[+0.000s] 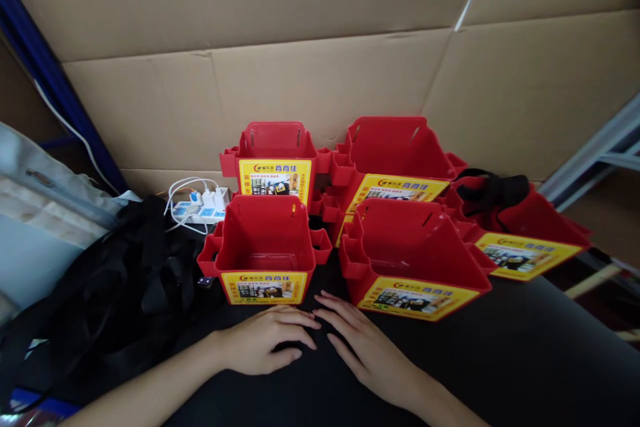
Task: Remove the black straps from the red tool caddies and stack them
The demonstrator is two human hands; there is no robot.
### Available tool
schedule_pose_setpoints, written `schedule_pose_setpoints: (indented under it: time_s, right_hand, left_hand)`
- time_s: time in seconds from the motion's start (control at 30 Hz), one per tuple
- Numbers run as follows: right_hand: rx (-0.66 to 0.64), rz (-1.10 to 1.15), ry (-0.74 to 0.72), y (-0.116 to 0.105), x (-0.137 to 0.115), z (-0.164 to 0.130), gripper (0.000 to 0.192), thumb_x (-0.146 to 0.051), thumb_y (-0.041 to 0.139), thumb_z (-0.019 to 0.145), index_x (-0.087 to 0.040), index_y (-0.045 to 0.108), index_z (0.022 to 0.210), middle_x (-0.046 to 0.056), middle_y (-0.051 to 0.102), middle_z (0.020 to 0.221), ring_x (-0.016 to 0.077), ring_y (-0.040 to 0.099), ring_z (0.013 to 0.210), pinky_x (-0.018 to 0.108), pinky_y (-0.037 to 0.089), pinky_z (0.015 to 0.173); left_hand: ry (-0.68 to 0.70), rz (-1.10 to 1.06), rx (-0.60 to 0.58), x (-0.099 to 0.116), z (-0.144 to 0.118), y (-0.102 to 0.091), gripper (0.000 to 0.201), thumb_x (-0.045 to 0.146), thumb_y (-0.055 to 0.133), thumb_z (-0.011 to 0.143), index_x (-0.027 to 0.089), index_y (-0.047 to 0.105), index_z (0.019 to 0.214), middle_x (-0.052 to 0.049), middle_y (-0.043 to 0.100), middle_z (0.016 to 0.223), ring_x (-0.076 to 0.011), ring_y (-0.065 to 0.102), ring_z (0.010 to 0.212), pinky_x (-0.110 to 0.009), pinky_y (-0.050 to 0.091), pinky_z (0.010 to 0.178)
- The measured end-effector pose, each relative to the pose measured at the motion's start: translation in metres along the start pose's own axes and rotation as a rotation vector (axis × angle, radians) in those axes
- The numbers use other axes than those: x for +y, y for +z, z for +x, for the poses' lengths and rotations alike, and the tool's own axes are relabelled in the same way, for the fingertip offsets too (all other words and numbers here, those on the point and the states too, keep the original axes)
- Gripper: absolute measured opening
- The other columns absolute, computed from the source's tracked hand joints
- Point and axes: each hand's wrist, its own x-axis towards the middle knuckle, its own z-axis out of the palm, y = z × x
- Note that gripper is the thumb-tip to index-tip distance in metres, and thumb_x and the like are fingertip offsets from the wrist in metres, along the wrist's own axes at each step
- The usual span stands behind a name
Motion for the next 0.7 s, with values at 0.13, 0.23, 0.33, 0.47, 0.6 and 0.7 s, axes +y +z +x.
schedule_pose_setpoints:
  time_s: [0.13, 0.23, 0.33, 0.47, 0.6, 0.7]
  right_hand:
    - [0.061, -0.042, -0.033, 0.004, 0.002, -0.004, 0.040, -0.025, 0.036, 0.089, -0.019, 0.043, 0.128, 0.009, 0.050, 0.128, 0.0176, 0.045, 0.119, 0.037, 0.041, 0.099]
    - [0.244, -0.186, -0.203, -0.001, 0.003, -0.009, 0.037, -0.017, 0.040, 0.085, -0.022, 0.049, 0.121, 0.008, 0.059, 0.115, 0.0173, 0.054, 0.109, 0.035, 0.045, 0.093]
    - [0.643, -0.442, -0.314, -0.024, 0.010, -0.016, 0.036, -0.011, 0.047, 0.079, -0.024, 0.054, 0.112, 0.007, 0.062, 0.104, 0.0202, 0.055, 0.106, 0.039, 0.044, 0.090]
    - [0.827, -0.661, -0.086, -0.064, 0.029, -0.027, 0.027, -0.027, 0.052, 0.081, -0.019, 0.055, 0.107, 0.009, 0.064, 0.095, 0.0234, 0.061, 0.091, 0.041, 0.046, 0.081]
    - [0.645, -0.757, -0.168, -0.081, 0.042, -0.048, 0.021, -0.032, 0.047, 0.085, -0.016, 0.057, 0.092, 0.008, 0.067, 0.082, 0.0196, 0.064, 0.068, 0.033, 0.049, 0.067]
    - [0.629, -0.732, -0.247, -0.074, 0.036, -0.070, 0.014, -0.028, 0.048, 0.084, -0.020, 0.057, 0.090, 0.004, 0.069, 0.081, 0.0185, 0.065, 0.067, 0.031, 0.051, 0.065]
  left_hand:
    - [0.033, 0.035, 0.005, 0.000, -0.001, 0.000, 0.030, 0.016, 0.048, 0.081, 0.021, 0.054, 0.111, -0.006, 0.050, 0.129, -0.0167, 0.041, 0.124, -0.034, 0.032, 0.104]
    - [0.040, 0.108, 0.038, 0.000, -0.003, -0.001, 0.028, 0.016, 0.046, 0.082, 0.022, 0.055, 0.107, -0.005, 0.055, 0.122, -0.0167, 0.047, 0.116, -0.033, 0.036, 0.100]
    - [0.038, 0.215, 0.105, 0.003, -0.007, -0.001, 0.027, 0.014, 0.041, 0.083, 0.020, 0.057, 0.104, -0.005, 0.059, 0.111, -0.0156, 0.055, 0.102, -0.029, 0.042, 0.091]
    - [0.120, 0.435, 0.405, 0.013, -0.018, 0.001, 0.023, 0.010, 0.041, 0.081, 0.019, 0.056, 0.097, -0.006, 0.061, 0.101, -0.0160, 0.056, 0.095, -0.031, 0.043, 0.086]
    - [0.068, 0.721, 1.096, 0.019, -0.031, -0.006, 0.020, 0.009, 0.055, 0.073, 0.024, 0.054, 0.087, -0.005, 0.056, 0.100, -0.0220, 0.052, 0.097, -0.042, 0.042, 0.085]
    - [-0.201, 0.719, 1.471, 0.013, -0.034, -0.019, 0.018, 0.016, 0.058, 0.073, 0.022, 0.053, 0.089, -0.008, 0.052, 0.107, -0.0259, 0.047, 0.105, -0.047, 0.038, 0.089]
